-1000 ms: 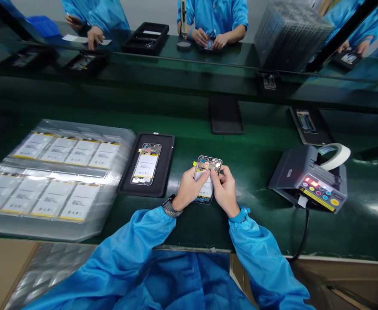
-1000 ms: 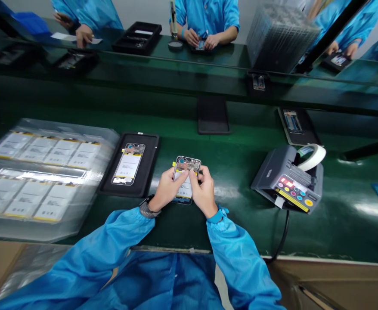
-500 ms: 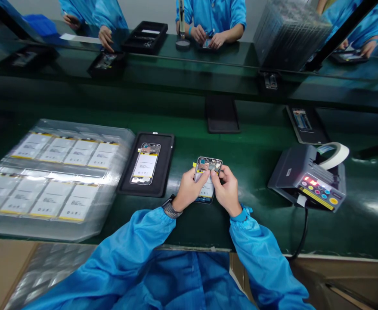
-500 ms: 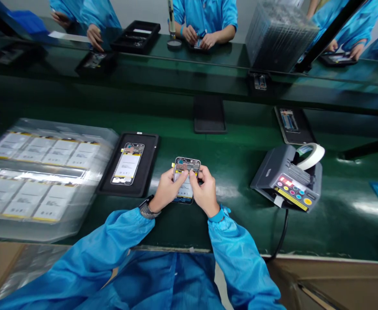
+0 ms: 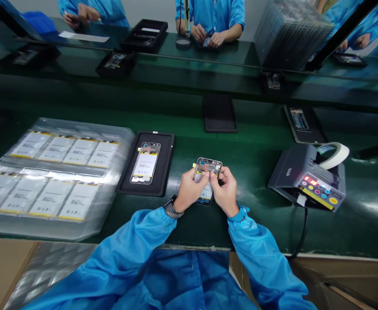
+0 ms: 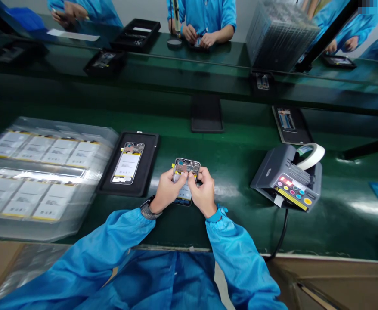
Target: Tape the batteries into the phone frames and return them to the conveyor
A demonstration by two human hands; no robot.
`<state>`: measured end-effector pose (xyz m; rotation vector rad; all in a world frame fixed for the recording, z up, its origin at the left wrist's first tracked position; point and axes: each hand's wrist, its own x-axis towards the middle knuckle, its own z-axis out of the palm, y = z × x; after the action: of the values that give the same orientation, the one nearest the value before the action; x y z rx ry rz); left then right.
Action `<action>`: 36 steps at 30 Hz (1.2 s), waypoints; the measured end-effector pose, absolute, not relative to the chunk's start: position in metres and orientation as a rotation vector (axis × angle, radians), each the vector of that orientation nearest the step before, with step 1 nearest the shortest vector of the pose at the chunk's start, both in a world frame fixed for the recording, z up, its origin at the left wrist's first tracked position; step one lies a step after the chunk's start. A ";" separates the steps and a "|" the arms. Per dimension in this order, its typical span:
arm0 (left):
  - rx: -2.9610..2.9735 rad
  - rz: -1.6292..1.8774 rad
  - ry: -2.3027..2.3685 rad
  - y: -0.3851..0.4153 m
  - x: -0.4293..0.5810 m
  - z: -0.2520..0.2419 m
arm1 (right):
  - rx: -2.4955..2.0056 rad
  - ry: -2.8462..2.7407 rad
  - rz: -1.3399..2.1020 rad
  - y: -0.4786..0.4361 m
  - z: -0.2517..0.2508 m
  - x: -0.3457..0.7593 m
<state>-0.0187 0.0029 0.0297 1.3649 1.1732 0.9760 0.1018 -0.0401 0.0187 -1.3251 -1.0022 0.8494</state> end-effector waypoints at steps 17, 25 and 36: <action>0.837 0.633 0.791 0.023 -0.024 0.017 | -1.612 -0.772 0.663 -0.086 0.047 0.166; 0.777 0.662 0.842 0.028 -0.025 0.014 | -1.816 -0.321 0.335 -0.182 0.060 0.269; 0.792 0.661 0.839 0.027 -0.024 0.013 | -1.691 -0.186 0.476 -0.169 0.068 0.262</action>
<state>-0.0240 0.0269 0.0125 0.7922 0.8389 0.6610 0.2621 -0.1688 0.0682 -1.6905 -0.1859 0.4764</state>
